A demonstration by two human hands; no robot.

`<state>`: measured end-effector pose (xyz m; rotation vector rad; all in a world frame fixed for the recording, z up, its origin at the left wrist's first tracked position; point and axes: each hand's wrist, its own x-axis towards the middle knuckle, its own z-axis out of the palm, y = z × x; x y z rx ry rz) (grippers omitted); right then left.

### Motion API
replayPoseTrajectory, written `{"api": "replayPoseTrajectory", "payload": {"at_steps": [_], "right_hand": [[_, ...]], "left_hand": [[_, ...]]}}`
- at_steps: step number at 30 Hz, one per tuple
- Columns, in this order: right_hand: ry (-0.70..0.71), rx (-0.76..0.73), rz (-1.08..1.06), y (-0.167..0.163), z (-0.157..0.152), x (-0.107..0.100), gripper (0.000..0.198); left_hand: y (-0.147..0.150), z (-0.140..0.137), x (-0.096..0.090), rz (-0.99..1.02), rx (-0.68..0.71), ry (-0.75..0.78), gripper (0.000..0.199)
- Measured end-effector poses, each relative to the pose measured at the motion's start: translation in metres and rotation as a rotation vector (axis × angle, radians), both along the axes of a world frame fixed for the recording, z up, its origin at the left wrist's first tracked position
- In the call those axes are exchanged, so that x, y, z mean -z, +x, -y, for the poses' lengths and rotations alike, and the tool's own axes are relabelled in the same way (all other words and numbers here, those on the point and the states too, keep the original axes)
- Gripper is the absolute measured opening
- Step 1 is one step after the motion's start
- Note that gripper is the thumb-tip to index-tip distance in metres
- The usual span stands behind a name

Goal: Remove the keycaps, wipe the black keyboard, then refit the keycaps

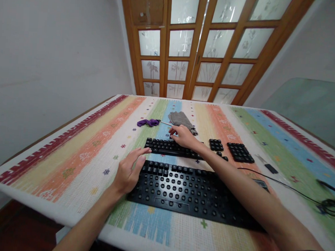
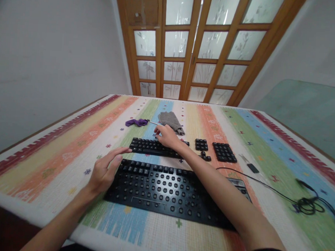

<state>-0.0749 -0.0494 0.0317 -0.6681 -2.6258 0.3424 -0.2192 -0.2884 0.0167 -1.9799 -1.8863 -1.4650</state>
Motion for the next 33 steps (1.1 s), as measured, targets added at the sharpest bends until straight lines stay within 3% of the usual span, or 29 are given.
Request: {"api": "replayPoseTrajectory", "payload": {"at_steps": [5, 12, 18, 33], "right_hand": [[-0.11, -0.08, -0.119, 0.022, 0.025, -0.011, 0.015], [-0.311, -0.184, -0.18, 0.058, 0.087, -0.014, 0.011], [-0.165, -0.232, -0.141, 0.07, 0.116, 0.002, 0.014], [-0.01, -0.275, -0.021, 0.078, 0.124, 0.014, 0.009]], "left_hand": [[0.004, -0.002, 0.003, -0.116, 0.052, 0.035, 0.026], [0.016, -0.008, 0.0, -0.205, 0.212, 0.008, 0.025], [0.023, -0.012, 0.0, -0.253, 0.28, -0.046, 0.023], [0.03, -0.019, 0.005, -0.348, 0.324, -0.112, 0.013]]}}
